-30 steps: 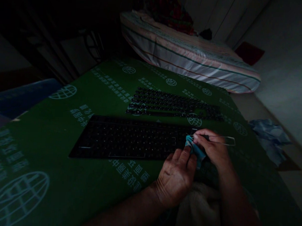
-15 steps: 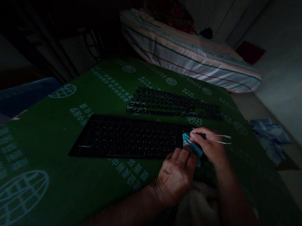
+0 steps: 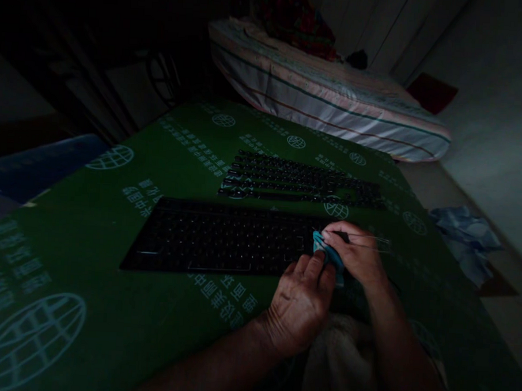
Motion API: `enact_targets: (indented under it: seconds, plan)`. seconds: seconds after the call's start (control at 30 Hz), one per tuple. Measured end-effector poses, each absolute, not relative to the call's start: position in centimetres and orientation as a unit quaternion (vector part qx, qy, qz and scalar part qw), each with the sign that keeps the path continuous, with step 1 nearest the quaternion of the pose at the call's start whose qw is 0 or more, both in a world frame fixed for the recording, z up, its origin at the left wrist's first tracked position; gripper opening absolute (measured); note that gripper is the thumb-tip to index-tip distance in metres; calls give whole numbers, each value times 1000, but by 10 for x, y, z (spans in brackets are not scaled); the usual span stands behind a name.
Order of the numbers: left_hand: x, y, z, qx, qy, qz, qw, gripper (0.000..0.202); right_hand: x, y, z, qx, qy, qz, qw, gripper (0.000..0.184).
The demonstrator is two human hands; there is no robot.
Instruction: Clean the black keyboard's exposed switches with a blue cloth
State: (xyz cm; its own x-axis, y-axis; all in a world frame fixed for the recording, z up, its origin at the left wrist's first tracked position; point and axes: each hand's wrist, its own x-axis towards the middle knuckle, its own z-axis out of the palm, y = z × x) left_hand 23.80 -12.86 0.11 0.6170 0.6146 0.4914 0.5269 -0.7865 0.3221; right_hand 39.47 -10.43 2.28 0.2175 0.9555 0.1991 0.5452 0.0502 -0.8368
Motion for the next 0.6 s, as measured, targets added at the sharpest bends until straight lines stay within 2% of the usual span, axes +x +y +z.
enact_targets:
  seconds: [0.6]
  plan:
    - [239,-127,1,897,320,294,81,27,392,-100,20,-663,-503,290,472,13]
